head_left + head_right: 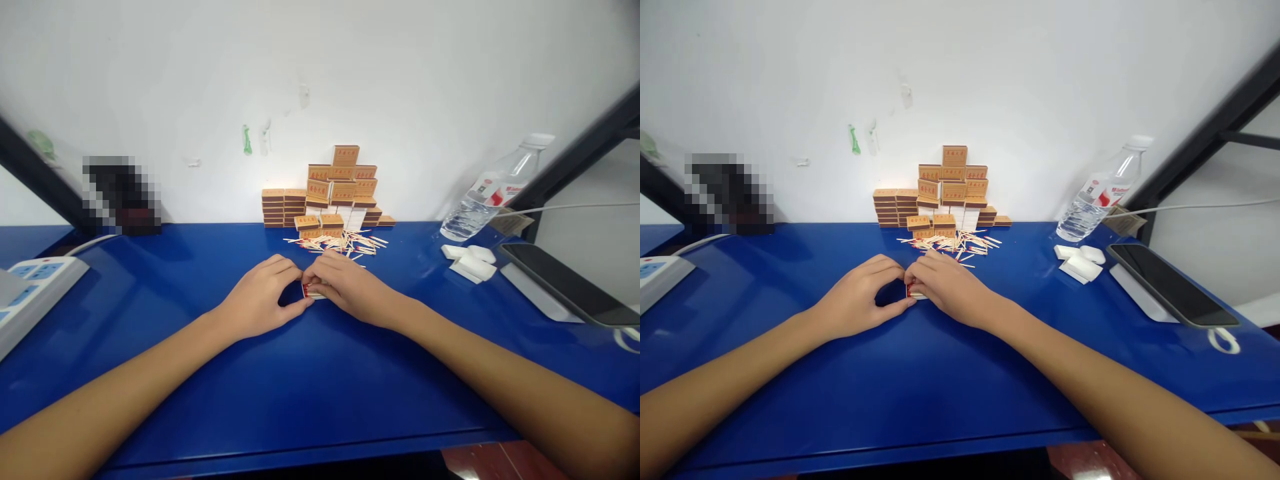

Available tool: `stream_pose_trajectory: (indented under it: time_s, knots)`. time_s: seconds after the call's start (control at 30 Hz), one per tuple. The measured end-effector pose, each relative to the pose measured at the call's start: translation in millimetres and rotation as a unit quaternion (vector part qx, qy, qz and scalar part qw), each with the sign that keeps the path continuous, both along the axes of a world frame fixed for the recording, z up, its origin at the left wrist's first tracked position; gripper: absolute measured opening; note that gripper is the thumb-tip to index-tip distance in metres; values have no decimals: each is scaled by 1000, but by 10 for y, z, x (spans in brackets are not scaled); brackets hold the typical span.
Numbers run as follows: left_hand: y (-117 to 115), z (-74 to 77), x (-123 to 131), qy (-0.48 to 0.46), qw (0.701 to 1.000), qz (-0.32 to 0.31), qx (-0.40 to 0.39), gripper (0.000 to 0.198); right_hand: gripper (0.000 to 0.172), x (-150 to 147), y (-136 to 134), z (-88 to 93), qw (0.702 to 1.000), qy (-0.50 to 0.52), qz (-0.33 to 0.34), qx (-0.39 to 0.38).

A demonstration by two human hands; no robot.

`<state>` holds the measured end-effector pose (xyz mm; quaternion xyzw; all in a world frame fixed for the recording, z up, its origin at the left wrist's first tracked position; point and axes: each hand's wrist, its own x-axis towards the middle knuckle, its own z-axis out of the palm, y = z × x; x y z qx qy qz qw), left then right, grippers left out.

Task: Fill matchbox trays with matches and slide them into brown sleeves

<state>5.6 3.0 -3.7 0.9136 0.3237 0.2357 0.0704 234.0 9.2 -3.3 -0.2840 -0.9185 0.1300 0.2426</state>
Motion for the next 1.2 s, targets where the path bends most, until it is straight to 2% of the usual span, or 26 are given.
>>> stream_pose_trajectory:
  time_s: [0.13, 0.33, 0.83, 1.2]
  knots:
    - [2, -5, -11, -6, 1000, 0, 6, 20, 15, 74, 14, 32, 1000, 4, -7, 29]
    - [7, -13, -9, -11, 1000, -3, 19, 21, 12, 129, -49, 93, 998, -43, -43, 21]
    - [3, -8, -3, -8, 1000, -11, 22, 23, 19, 162, -29, 93, 997, -30, -73, -25]
    - [-6, -3, 11, -10, 1000, -21, 21, 22, 18, 166, -7, 36, 997, -23, -76, -14]
